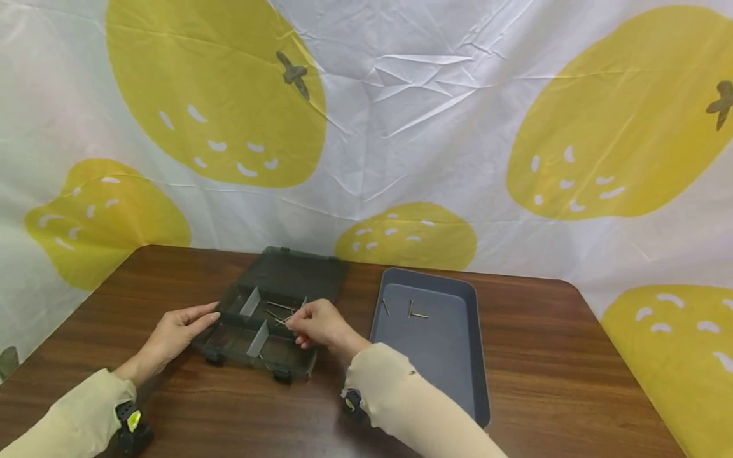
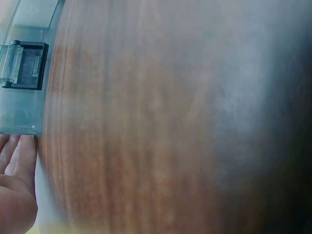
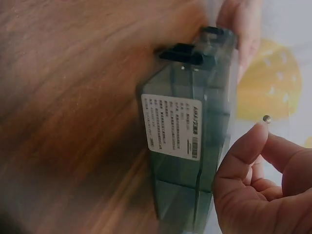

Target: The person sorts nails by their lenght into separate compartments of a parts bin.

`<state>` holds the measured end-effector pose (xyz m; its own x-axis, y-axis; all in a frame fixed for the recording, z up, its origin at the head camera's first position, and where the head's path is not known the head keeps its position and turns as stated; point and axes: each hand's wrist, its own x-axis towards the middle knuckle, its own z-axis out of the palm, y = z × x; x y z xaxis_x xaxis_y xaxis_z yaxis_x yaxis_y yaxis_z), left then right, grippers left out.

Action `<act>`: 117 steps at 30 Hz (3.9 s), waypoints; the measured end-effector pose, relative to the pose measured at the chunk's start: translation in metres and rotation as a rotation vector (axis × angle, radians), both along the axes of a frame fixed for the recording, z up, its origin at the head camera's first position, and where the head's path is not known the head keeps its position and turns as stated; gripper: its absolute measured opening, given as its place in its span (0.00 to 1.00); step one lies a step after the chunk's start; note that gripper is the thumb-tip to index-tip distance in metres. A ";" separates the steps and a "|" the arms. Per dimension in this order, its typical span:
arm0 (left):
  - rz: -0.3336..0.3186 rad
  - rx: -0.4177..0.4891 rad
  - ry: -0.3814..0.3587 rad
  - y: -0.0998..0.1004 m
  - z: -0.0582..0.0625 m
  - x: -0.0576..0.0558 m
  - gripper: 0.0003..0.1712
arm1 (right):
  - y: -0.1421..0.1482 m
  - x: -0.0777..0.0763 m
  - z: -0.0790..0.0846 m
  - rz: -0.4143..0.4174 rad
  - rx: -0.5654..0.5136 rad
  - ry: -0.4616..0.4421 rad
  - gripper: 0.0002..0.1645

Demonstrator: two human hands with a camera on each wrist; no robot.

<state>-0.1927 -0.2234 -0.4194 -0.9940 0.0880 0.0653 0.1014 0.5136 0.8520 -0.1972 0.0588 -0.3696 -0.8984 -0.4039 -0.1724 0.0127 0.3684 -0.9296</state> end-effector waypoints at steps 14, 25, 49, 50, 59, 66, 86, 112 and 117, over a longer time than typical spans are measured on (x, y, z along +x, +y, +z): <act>0.007 -0.004 0.002 0.000 0.000 0.000 0.30 | -0.017 0.010 -0.007 0.066 0.034 0.010 0.08; -0.003 -0.003 0.004 0.000 -0.001 0.000 0.30 | -0.020 0.011 -0.005 0.063 0.093 0.053 0.05; 0.004 -0.009 -0.012 0.000 -0.001 0.000 0.30 | -0.006 0.008 -0.001 0.031 -0.064 0.008 0.09; 0.003 -0.010 -0.013 0.000 0.000 0.000 0.30 | -0.004 0.007 -0.001 0.020 -0.069 0.010 0.09; 0.001 -0.007 -0.008 0.000 0.000 0.000 0.29 | 0.028 -0.003 0.006 -0.133 -0.134 0.004 0.11; 0.001 -0.003 -0.001 0.001 0.000 0.000 0.29 | 0.069 -0.012 0.007 -0.278 -0.135 0.024 0.11; 0.005 0.008 -0.002 0.001 0.000 0.001 0.29 | 0.182 -0.020 -0.014 -0.514 0.028 0.062 0.13; 0.007 0.011 -0.024 0.002 0.002 0.001 0.30 | 0.188 -0.019 -0.027 -0.495 0.218 0.065 0.08; 0.005 0.012 -0.020 0.001 0.001 0.001 0.30 | 0.187 -0.019 -0.027 -0.491 0.236 0.093 0.07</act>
<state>-0.1916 -0.2223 -0.4179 -0.9956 0.0821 0.0461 0.0814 0.5035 0.8602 -0.2163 0.2459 -0.3966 -0.9873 0.1059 -0.1181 0.1568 0.5386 -0.8278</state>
